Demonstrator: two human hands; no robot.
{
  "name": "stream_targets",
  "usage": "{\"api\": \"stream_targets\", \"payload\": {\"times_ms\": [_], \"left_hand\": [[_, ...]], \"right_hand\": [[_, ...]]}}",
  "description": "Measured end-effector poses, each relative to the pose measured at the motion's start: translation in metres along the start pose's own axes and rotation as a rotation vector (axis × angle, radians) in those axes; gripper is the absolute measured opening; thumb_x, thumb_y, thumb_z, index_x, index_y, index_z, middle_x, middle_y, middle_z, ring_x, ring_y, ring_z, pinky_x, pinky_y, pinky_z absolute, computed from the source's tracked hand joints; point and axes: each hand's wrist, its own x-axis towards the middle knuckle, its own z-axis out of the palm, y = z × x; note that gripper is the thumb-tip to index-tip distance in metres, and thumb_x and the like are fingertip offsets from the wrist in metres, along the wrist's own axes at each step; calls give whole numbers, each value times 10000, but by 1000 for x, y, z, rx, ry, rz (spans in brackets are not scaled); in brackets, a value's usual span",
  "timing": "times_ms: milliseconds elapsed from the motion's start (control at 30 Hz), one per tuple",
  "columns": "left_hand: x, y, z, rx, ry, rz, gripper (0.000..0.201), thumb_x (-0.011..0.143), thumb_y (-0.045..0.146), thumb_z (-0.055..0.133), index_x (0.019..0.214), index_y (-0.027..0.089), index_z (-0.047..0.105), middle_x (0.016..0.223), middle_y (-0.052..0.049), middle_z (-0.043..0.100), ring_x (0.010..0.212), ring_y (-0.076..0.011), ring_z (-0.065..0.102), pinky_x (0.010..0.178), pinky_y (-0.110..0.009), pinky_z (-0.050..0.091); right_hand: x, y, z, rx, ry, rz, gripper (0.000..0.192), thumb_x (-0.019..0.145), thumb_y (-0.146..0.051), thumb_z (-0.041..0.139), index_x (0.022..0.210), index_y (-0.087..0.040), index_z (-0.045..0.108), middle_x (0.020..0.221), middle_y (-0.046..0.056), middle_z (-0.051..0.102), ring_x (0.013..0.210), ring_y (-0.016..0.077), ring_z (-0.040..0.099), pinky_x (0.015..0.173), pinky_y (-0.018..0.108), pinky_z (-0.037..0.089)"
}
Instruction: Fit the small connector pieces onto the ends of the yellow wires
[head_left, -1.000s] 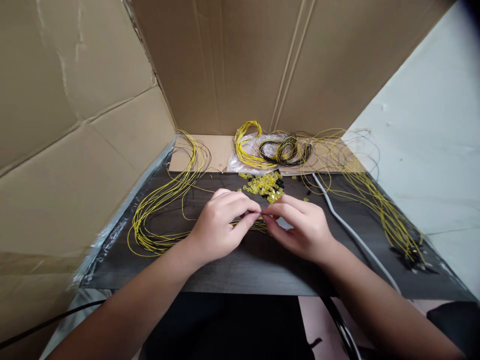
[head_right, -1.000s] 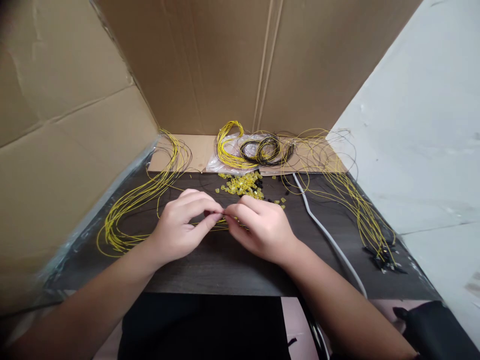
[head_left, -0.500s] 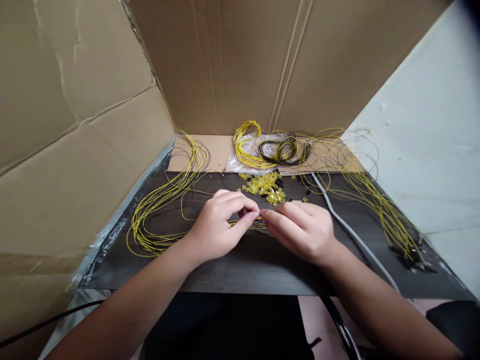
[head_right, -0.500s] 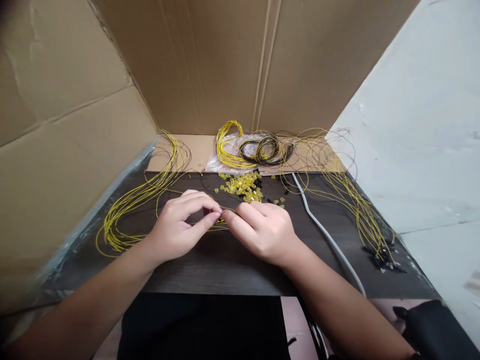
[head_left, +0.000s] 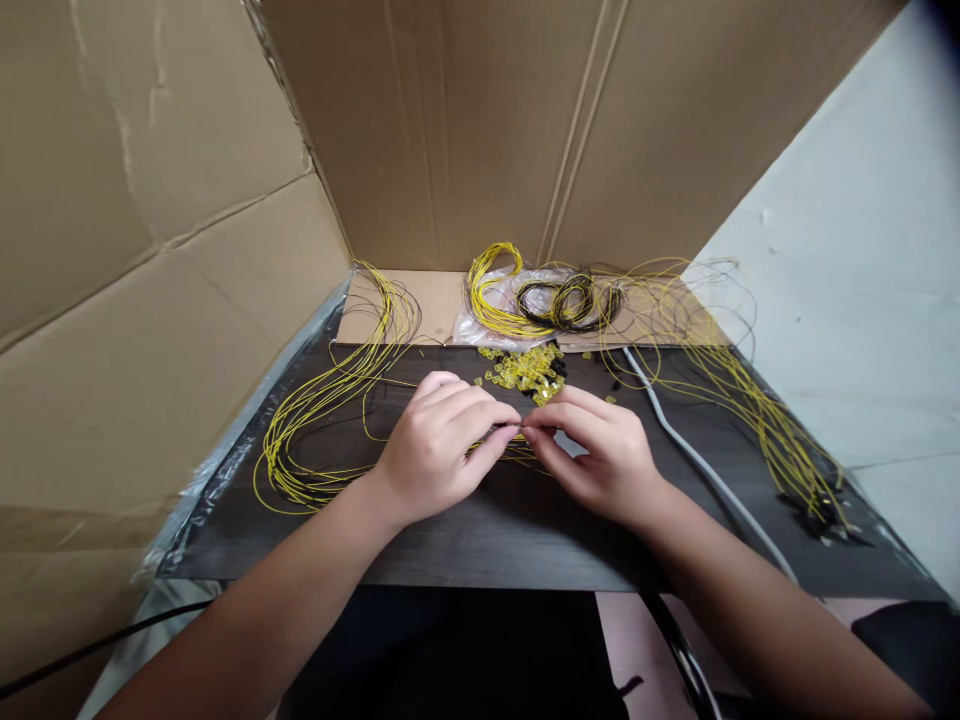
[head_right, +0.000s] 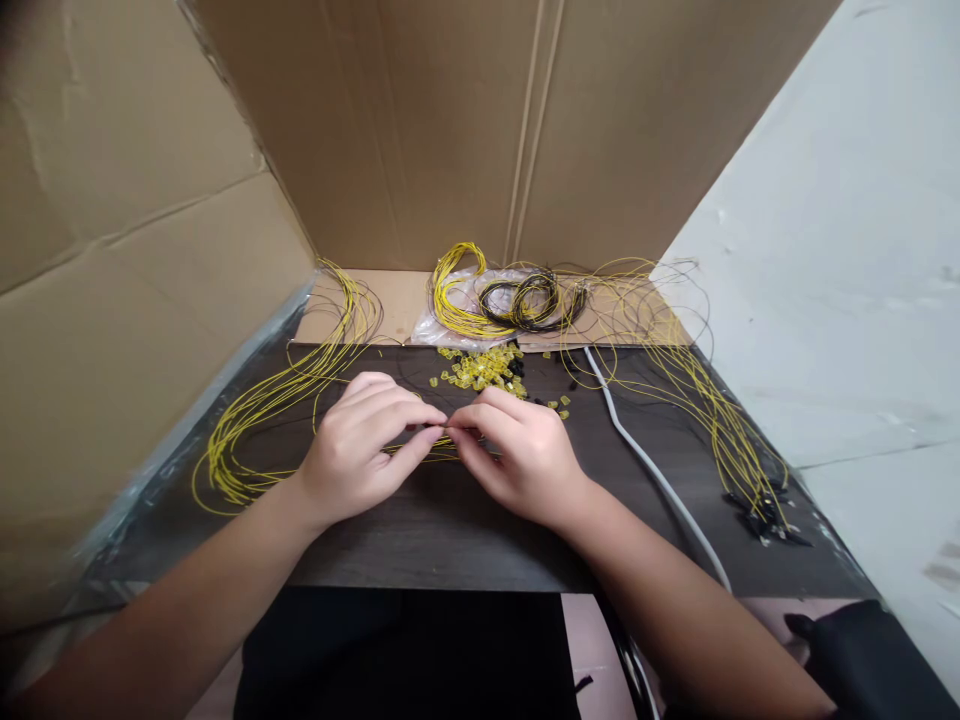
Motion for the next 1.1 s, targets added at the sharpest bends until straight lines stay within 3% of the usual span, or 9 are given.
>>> {"api": "stream_targets", "payload": {"times_ms": [267,633,833,1100], "left_hand": [[1,-2,-3,-18,-35,28,72,881,141,645,940,181,634,862,-7,696,785,-130,620,859,-347,428],[0,-5,-6,115,-183,125,149,919,104,530,981,195,631,901,-23,678,822,-157,566,885,-387,406],[1,-4,-3,-20,-153,64,103,923,107,542,995,166,584,928,-30,672,851,-145,582,888,-358,427],[1,-4,-3,51,-161,85,134,911,98,524,974,167,620,895,-43,644,824,-161,534,844,-356,431]], "right_hand": [[1,3,-1,49,-31,12,79,902,-118,614,969,-157,631,840,34,622,747,109,575,685,239,473],[-1,6,-3,-106,-138,-51,51,923,-156,581,957,-166,617,802,19,591,700,107,551,623,235,426],[-1,5,-3,-74,-81,-46,56,907,-129,583,937,-162,617,785,15,595,675,96,549,621,224,438],[-3,6,-2,-115,-94,-50,62,919,-154,581,960,-165,626,769,8,586,653,89,542,600,213,426]]}}
